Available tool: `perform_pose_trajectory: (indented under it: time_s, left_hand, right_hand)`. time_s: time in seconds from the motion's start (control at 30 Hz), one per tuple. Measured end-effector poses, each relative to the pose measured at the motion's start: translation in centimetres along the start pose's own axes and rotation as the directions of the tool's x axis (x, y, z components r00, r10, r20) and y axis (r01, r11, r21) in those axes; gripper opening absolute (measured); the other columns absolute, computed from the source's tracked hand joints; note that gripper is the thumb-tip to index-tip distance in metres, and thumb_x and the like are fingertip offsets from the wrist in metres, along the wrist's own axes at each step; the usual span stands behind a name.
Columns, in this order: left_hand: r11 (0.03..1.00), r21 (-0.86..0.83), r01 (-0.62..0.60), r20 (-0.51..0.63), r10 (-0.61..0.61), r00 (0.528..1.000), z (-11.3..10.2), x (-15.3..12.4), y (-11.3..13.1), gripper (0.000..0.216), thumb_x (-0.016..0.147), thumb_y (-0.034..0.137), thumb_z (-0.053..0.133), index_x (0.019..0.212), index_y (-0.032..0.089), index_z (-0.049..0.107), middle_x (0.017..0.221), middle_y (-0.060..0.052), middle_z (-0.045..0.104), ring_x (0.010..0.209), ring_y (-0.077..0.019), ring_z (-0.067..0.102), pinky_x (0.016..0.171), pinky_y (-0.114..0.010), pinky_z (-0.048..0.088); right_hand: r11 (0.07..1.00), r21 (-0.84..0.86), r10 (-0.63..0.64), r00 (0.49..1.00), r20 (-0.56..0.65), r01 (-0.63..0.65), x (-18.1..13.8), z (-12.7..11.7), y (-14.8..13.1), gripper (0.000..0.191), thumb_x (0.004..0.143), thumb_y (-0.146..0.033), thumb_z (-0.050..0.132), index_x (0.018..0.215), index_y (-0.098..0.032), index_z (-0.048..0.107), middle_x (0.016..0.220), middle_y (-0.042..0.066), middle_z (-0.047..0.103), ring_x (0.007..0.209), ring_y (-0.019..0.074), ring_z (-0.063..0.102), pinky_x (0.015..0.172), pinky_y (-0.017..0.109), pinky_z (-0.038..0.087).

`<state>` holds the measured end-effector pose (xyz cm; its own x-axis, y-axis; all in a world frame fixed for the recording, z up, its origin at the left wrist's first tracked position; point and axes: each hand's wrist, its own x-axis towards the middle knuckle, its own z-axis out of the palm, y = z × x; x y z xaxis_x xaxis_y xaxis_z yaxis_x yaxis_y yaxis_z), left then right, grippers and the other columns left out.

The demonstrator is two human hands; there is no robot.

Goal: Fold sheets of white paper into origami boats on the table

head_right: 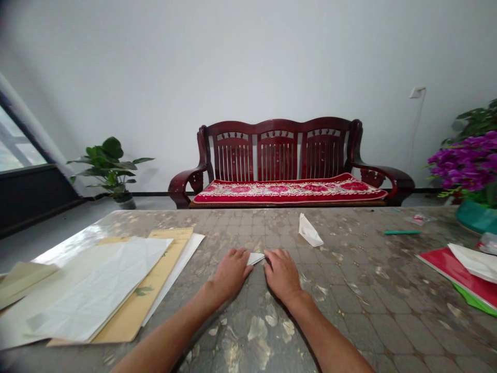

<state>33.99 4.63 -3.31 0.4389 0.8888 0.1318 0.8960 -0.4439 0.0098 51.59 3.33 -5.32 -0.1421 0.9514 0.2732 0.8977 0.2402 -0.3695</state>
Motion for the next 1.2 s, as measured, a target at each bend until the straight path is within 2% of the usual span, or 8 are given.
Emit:
perform_pose_trajectory:
  time_s: [0.17, 0.3, 0.43, 0.63, 0.77, 0.87, 1.03, 1.2]
  left_hand:
    - [0.999, 0.041, -0.003, 0.072, 0.001, 0.997, -0.3, 0.0, 0.3, 0.027, 0.092, 0.026, 0.055, 0.113, 0.011, 0.063, 0.116, -0.014, 0.066, 0.111, -0.0280, 0.058, 0.095, -0.037, 0.046]
    - [0.997, 0.062, 0.046, 0.098, -0.052, 0.994, -0.8, 0.0, 0.8, 0.033, 0.093, 0.027, 0.053, 0.121, 0.011, 0.060, 0.117, -0.017, 0.066, 0.113, -0.0304, 0.059, 0.089, -0.037, 0.048]
    - [0.997, 0.050, 0.055, 0.118, -0.061, 0.991, -1.4, 0.2, 0.9, 0.029, 0.094, 0.020, 0.048, 0.119, 0.012, 0.060, 0.111, -0.015, 0.069, 0.109, -0.0281, 0.062, 0.093, -0.038, 0.047]
    - [0.990, 0.016, 0.141, 0.099, -0.142, 0.985, -1.9, 0.1, 1.2, 0.044, 0.091, 0.018, 0.051, 0.135, 0.012, 0.048, 0.109, -0.016, 0.070, 0.107, -0.0278, 0.064, 0.084, -0.034, 0.051]
    - [0.976, -0.060, 0.207, 0.087, -0.202, 0.976, -1.8, -0.1, 1.3, 0.035, 0.090, 0.015, 0.049, 0.125, 0.016, 0.056, 0.109, -0.014, 0.070, 0.103, -0.0273, 0.065, 0.080, -0.033, 0.051]
    - [0.966, -0.163, 0.202, 0.027, -0.200, 0.979, -1.3, -0.3, 1.1, 0.030, 0.093, 0.016, 0.044, 0.119, 0.019, 0.059, 0.108, -0.010, 0.071, 0.101, -0.0244, 0.066, 0.084, -0.033, 0.051]
    - [0.911, -0.396, 0.117, -0.173, -0.199, 0.965, -0.2, -0.4, 1.1, 0.035, 0.092, 0.014, 0.045, 0.122, 0.022, 0.060, 0.117, -0.007, 0.068, 0.110, -0.0221, 0.061, 0.095, -0.032, 0.047]
    - [0.738, -0.675, 0.013, -0.303, -0.292, 0.907, 1.1, 0.0, 1.4, 0.038, 0.086, 0.006, 0.042, 0.114, 0.020, 0.066, 0.110, -0.006, 0.070, 0.104, -0.0171, 0.063, 0.096, -0.029, 0.046]
  right_hand:
    - [0.996, 0.085, 0.016, 0.999, 0.030, -0.018, 0.4, 0.6, -0.5, 0.037, 0.088, -0.020, 0.050, 0.122, -0.019, 0.065, 0.116, 0.009, 0.066, 0.109, 0.0236, 0.054, 0.096, 0.032, 0.039]
    - [0.983, 0.179, 0.031, 0.999, 0.015, -0.034, 0.5, 1.0, -0.3, 0.038, 0.085, -0.015, 0.049, 0.118, -0.020, 0.067, 0.116, 0.007, 0.067, 0.109, 0.0228, 0.055, 0.097, 0.033, 0.041]
    - [0.965, 0.260, 0.041, 0.999, -0.012, -0.037, 0.6, 1.5, 0.3, 0.041, 0.082, -0.015, 0.048, 0.118, -0.022, 0.066, 0.116, 0.006, 0.067, 0.107, 0.0217, 0.057, 0.096, 0.034, 0.042]
    - [0.914, 0.391, 0.140, 0.989, -0.044, -0.112, 0.8, 2.2, 0.3, 0.045, 0.087, -0.029, 0.048, 0.129, -0.017, 0.058, 0.116, 0.011, 0.066, 0.108, 0.0234, 0.060, 0.097, 0.037, 0.044]
    - [0.848, 0.504, 0.175, 0.984, 0.029, -0.165, 0.9, 2.2, -0.6, 0.049, 0.087, -0.037, 0.050, 0.131, -0.017, 0.056, 0.117, 0.010, 0.068, 0.108, 0.0241, 0.062, 0.096, 0.038, 0.045]
    - [0.792, 0.583, 0.180, 0.982, 0.061, -0.181, 0.8, 1.8, -1.3, 0.047, 0.086, -0.040, 0.051, 0.129, -0.021, 0.057, 0.112, 0.007, 0.071, 0.105, 0.0237, 0.064, 0.094, 0.038, 0.047]
    - [0.670, 0.732, 0.148, 0.988, 0.034, -0.125, 0.4, 1.4, -2.6, 0.045, 0.086, -0.038, 0.053, 0.127, -0.022, 0.056, 0.109, 0.005, 0.072, 0.101, 0.0220, 0.066, 0.091, 0.035, 0.049]
    - [0.771, 0.632, 0.132, 0.991, -0.035, -0.081, 0.4, 1.1, -2.9, 0.040, 0.087, -0.031, 0.049, 0.125, -0.022, 0.059, 0.107, 0.006, 0.073, 0.098, 0.0223, 0.067, 0.089, 0.035, 0.049]
